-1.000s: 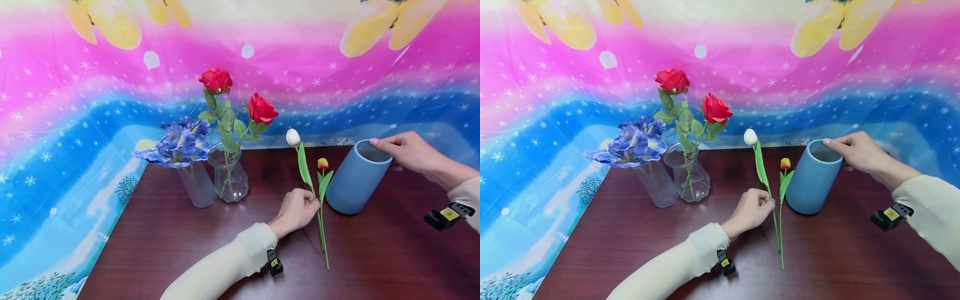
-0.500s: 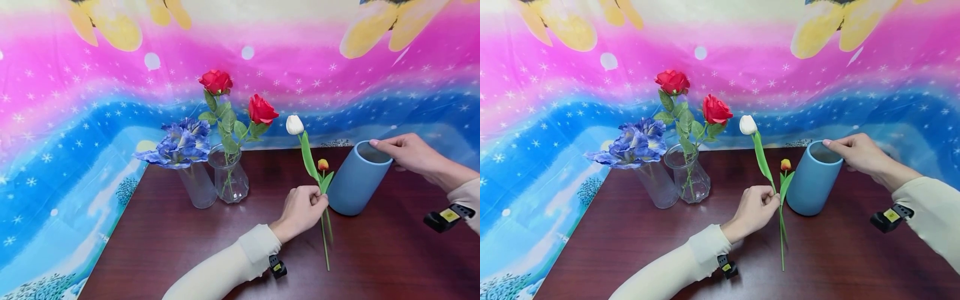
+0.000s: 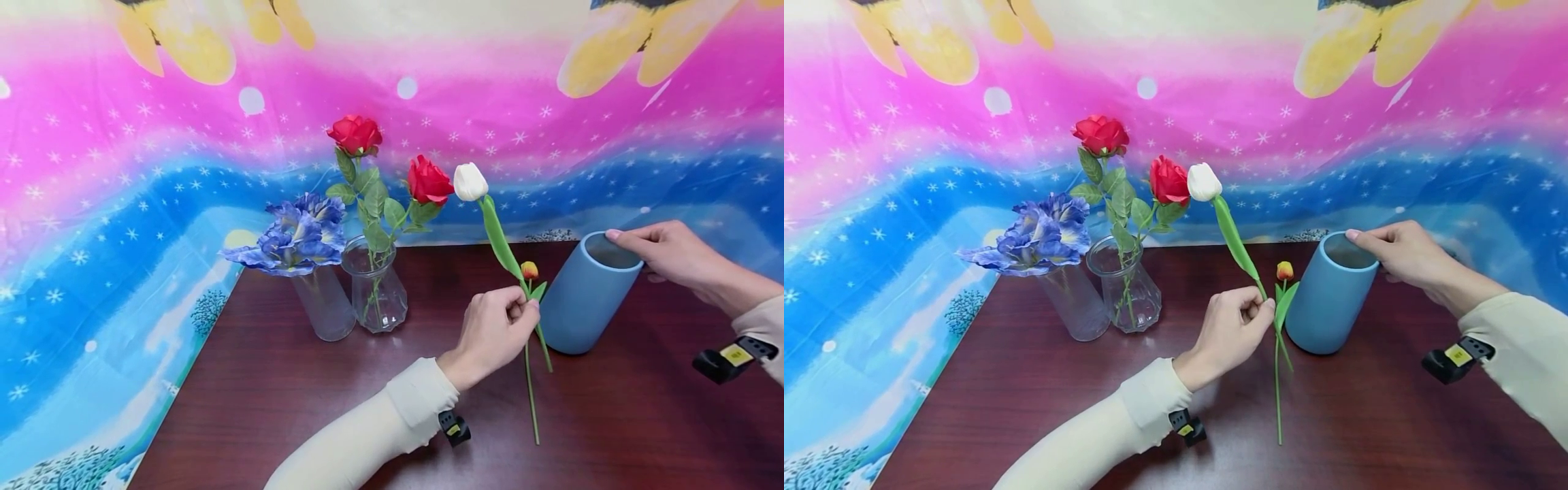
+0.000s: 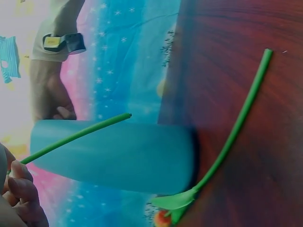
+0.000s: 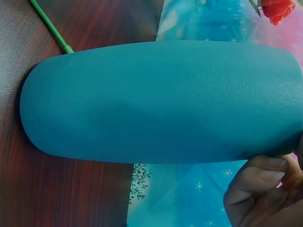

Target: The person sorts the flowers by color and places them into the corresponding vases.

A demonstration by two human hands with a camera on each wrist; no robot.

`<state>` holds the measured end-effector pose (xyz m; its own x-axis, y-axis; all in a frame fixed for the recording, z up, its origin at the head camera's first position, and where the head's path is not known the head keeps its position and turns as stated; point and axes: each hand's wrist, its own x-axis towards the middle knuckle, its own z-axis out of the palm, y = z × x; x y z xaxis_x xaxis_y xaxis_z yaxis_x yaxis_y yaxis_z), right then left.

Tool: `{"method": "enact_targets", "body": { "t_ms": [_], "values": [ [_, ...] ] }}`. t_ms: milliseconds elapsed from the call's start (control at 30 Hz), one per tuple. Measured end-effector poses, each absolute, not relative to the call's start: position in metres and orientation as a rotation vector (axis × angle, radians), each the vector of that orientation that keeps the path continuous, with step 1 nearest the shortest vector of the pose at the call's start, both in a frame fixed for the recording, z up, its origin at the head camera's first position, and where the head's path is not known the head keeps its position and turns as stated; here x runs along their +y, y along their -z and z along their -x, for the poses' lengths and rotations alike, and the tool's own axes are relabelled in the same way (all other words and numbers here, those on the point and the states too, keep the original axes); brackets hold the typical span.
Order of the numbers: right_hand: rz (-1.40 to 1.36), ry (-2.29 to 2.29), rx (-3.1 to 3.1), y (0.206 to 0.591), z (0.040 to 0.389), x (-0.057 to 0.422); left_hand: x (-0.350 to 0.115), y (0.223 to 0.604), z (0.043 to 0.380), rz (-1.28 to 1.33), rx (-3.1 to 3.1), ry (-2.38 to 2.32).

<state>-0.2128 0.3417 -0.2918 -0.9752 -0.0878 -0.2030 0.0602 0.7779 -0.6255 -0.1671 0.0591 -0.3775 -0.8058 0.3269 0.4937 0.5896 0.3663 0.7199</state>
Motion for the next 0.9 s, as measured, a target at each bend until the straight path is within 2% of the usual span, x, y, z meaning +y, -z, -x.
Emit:
{"method": "enact_targets", "body": {
  "t_ms": [900],
  "values": [
    [0.034,0.976,2.75,0.296,0.213,0.344,0.051,0.311,0.187,0.841,-2.159,1.453]
  ]
}}
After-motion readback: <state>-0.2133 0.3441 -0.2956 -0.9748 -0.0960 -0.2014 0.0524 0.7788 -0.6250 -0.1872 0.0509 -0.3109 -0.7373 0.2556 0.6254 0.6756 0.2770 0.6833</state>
